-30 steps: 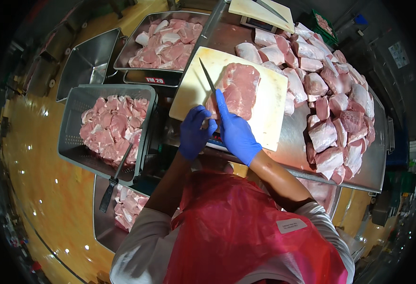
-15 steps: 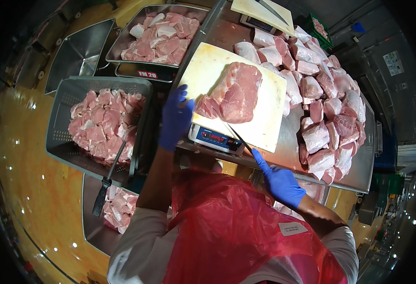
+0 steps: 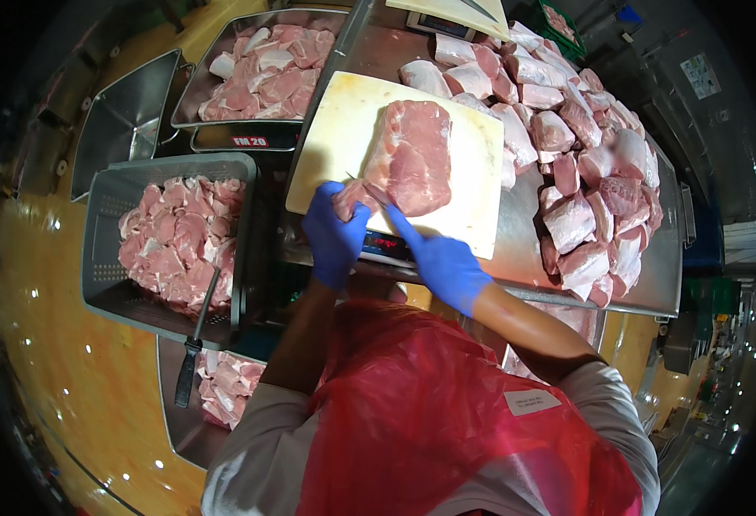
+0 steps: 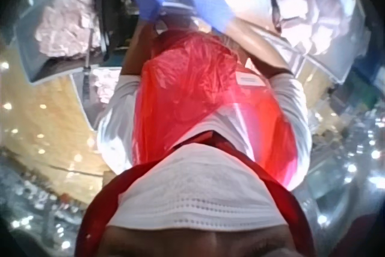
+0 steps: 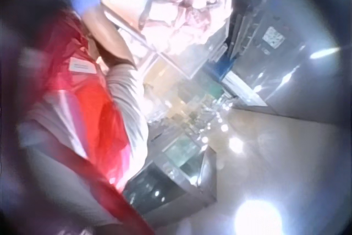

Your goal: The person repeatedly picks up large pieces of raw meat from a tray, places them on a cutting board over a digital scale, and uses a knife to trim and cut the meat into smaller portions. The cut pieces are placed into a grey basket to the left.

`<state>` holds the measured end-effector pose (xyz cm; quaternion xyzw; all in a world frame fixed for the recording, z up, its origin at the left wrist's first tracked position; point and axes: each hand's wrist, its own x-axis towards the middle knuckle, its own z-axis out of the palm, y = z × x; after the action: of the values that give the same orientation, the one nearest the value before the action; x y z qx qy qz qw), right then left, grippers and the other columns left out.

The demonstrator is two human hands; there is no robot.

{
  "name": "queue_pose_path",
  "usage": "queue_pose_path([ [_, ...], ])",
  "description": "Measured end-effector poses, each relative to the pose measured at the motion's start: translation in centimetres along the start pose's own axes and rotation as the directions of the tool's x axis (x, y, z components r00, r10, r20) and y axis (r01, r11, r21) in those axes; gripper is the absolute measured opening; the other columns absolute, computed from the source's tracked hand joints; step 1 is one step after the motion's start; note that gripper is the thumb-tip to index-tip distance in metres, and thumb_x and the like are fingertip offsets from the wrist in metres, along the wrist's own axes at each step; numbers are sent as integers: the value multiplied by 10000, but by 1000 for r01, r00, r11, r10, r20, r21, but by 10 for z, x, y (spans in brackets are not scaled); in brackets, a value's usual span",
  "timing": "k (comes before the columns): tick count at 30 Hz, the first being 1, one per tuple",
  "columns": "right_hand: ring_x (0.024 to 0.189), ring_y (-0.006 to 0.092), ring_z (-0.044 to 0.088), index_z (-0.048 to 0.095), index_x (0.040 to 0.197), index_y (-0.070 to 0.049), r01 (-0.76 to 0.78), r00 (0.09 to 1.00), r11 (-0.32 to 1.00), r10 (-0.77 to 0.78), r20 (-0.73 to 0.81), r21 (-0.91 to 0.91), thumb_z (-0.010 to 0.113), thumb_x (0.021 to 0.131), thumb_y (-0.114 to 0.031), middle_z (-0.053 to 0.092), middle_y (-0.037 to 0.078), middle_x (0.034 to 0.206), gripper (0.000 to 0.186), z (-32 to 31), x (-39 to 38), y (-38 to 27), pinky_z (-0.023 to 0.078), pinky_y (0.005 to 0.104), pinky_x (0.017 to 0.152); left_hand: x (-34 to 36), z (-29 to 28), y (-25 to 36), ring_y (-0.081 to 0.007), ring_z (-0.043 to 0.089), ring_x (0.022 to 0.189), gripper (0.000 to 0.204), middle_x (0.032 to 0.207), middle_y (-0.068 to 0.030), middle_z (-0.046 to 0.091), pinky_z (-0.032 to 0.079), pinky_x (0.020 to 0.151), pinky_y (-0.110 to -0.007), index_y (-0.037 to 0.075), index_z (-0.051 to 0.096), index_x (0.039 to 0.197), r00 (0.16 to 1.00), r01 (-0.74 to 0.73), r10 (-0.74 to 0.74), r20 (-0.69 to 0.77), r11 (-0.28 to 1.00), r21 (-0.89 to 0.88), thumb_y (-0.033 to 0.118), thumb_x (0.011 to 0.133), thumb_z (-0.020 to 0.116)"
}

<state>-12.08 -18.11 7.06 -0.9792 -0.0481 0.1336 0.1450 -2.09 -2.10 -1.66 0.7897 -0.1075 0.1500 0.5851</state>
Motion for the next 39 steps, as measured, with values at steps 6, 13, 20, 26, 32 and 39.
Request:
queue_pose_path([
  [6, 803, 410, 689, 121, 1640, -243, -6, 931, 979, 79, 356, -202, 529, 848, 60, 700, 227, 1006, 941, -23, -90, 71, 568, 448, 686, 49, -136, -39, -231, 651, 848, 267, 903, -105, 665, 532, 836, -367, 49, 639, 986, 938, 91, -6, -346, 969, 228, 213, 798, 734],
  [13, 629, 122, 566, 51, 1649, -233, -93, 938, 500, 334, -93, 861, 467, 1047, -50, 596, 82, 817, 754, 5, -73, 70, 491, 288, 527, 107, -184, -36, -417, 643, 1077, 438, 1123, -225, 706, 481, 993, -496, -15, 705, 1122, 969, -90, 247, -27, 450, 888, 302, 827, 642],
  [20, 646, 145, 577, 29, 1644, -236, 296, 929, -64, 251, -272, 953, 479, 1048, -25, 584, 91, 963, 776, 25, 40, 4, 519, 273, 530, 173, 92, 24, -304, 648, 1111, 354, 1215, -169, 677, 493, 996, -388, 2, 654, 1217, 719, -333, 457, 523, 888, -317, 224, 942, 662],
  [26, 613, 140, 577, 26, 1643, -215, 359, 861, -82, 412, -297, 930, 451, 1041, 17, 588, 97, 839, 772, 24, 42, 21, 507, 264, 518, 170, 102, -16, -231, 642, 888, 283, 973, -155, 681, 507, 818, -327, -7, 702, 1048, 712, -142, 96, 696, 990, 9, 243, 916, 705],
  [32, 610, 130, 607, 64, 1647, -213, 258, 781, 304, 494, -383, 917, 480, 1052, -73, 638, 80, 775, 739, -9, 18, 109, 523, 270, 543, 67, 25, -38, -123, 647, 785, 103, 905, -62, 676, 527, 701, -293, 33, 664, 960, 874, 206, -151, 462, 976, -71, 88, 897, 725],
  [39, 653, 334, 624, 117, 1642, -176, 147, 881, 889, 81, -465, 434, 503, 958, -14, 637, 200, 768, 802, 0, 6, 70, 524, 439, 643, 5, 16, 46, -255, 702, 766, 434, 928, -132, 682, 566, 713, -360, 18, 582, 1095, 972, 213, -206, 117, 976, -54, 163, 772, 833],
])
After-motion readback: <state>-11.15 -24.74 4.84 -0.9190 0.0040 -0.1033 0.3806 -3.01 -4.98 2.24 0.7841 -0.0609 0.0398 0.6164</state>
